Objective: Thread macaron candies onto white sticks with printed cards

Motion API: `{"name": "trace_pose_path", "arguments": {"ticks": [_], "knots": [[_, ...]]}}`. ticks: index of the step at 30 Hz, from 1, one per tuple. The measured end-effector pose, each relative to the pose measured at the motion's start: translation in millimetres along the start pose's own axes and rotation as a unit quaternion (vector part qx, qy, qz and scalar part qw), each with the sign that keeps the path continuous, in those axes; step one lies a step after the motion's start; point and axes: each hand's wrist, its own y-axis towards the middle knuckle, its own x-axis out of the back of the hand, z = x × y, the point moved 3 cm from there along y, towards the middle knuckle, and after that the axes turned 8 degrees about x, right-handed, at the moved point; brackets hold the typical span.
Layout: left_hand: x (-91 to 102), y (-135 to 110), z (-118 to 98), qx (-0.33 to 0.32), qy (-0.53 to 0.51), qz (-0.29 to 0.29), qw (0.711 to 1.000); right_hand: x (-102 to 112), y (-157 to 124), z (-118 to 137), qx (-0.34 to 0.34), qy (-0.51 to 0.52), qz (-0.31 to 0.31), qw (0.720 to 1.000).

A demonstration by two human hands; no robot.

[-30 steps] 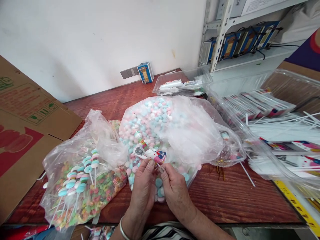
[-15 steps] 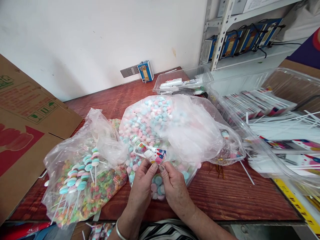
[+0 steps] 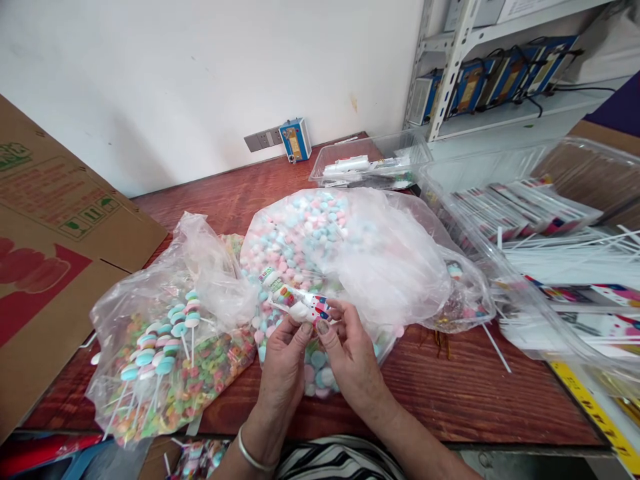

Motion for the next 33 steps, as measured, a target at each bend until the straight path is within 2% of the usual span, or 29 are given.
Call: {"name": "trace_pose_path", "arguments": {"ticks": [3, 7, 12, 14, 17, 20, 24, 28, 33], "knots": [[-1.5, 0.0, 4.9, -0.011, -0.029, -0.008, 0.999, -1.4, 1.6, 5.7, 0.051, -0.063, -0.003, 0.997], [-1.6, 2.5, 11.2, 0.006, -0.113, -0.017, 0.993, -7.0, -5.7, 13.2, 0.153, -0.18, -0.004, 0.972], [-2.2, 3.5, 9.6, 0.025, -0.079, -0.008, 0.997, -5.5, -7.0, 13.2, 0.187, -0.145, 0.017, 0.971], [-4.0, 2.2, 8.5, 0.046, -0.072, 0.022, 0.996, -2.4, -3.1, 12.8, 0.181, -0.114, 0.042, 0.976], [-6.1, 0.5, 8.4, 0.087, -0.126, 0.056, 0.987, 1.0, 1.9, 11.4, 0.15, -0.079, 0.085, 0.982], [-4.5, 1.4, 6.8, 0.089, -0.174, 0.039, 0.98, 1.4, -1.1, 5.3, 0.088, -0.071, 0.118, 0.987], [-1.5, 2.2, 2.9, 0.069, -0.176, 0.009, 0.982, -1.2, -18.2, -11.0, -0.003, -0.051, 0.165, 0.985], [-6.3, -1.7, 4.7, 0.073, -0.168, 0.026, 0.983, -0.6, -27.9, -19.8, -0.028, -0.032, 0.136, 0.99], [-11.6, -5.2, 9.8, 0.064, -0.164, 0.018, 0.984, -3.4, -20.9, -7.0, -0.017, -0.034, 0.083, 0.996]]}}
